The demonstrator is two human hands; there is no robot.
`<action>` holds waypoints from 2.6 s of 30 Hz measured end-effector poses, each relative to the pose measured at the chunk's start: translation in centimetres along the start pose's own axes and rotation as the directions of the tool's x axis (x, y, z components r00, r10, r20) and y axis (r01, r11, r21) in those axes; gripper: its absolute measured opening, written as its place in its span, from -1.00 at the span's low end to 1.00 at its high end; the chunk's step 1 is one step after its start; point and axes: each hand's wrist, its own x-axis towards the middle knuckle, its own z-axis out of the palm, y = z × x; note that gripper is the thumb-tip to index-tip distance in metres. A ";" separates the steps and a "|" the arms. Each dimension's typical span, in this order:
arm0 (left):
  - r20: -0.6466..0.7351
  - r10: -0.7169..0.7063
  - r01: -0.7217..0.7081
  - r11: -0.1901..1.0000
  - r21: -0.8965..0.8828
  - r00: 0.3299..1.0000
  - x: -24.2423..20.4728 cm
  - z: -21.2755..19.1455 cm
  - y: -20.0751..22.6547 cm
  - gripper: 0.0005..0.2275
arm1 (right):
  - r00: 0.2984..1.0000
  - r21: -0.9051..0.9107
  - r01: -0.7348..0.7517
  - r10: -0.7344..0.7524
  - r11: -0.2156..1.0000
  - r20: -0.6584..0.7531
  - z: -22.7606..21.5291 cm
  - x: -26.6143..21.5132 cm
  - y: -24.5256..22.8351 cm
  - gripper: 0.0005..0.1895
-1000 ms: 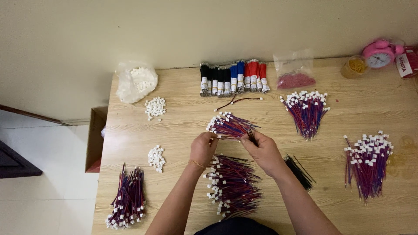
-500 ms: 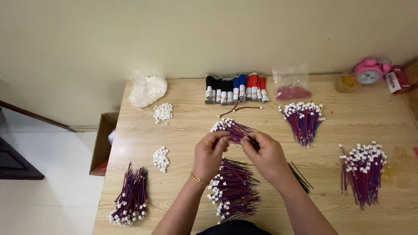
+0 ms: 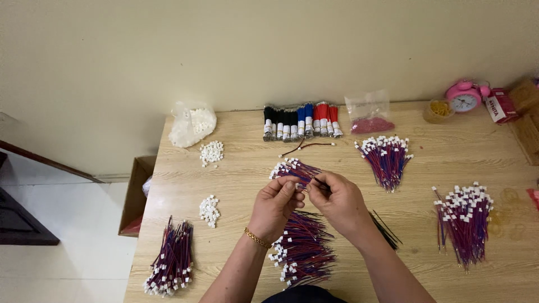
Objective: Assembling wire harnesses by attaching small white connectors to the ends of wires.
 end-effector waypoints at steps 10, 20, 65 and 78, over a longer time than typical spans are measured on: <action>-0.021 0.084 -0.079 0.979 0.186 0.996 0.1 0.1 -0.9 -0.84 | 1.000 -0.150 -0.015 0.014 0.989 -0.008 0.9 -0.3 1.0 -0.84; -0.153 0.070 0.019 0.857 0.515 0.986 2.1 -6.0 -5.5 -0.90 | 0.974 -0.124 -0.127 0.148 0.984 0.173 3.6 -0.7 6.1 -0.76; 0.076 0.156 -0.173 0.848 0.501 0.985 1.6 -2.1 -1.8 -0.89 | 0.993 0.132 -0.091 0.080 0.987 0.089 1.1 -0.2 3.1 -0.88; 0.030 -0.107 0.107 0.994 -0.017 0.994 0.3 -1.4 -2.0 -0.81 | 0.998 -0.082 0.050 -0.048 0.995 0.031 0.3 -0.9 1.6 -0.90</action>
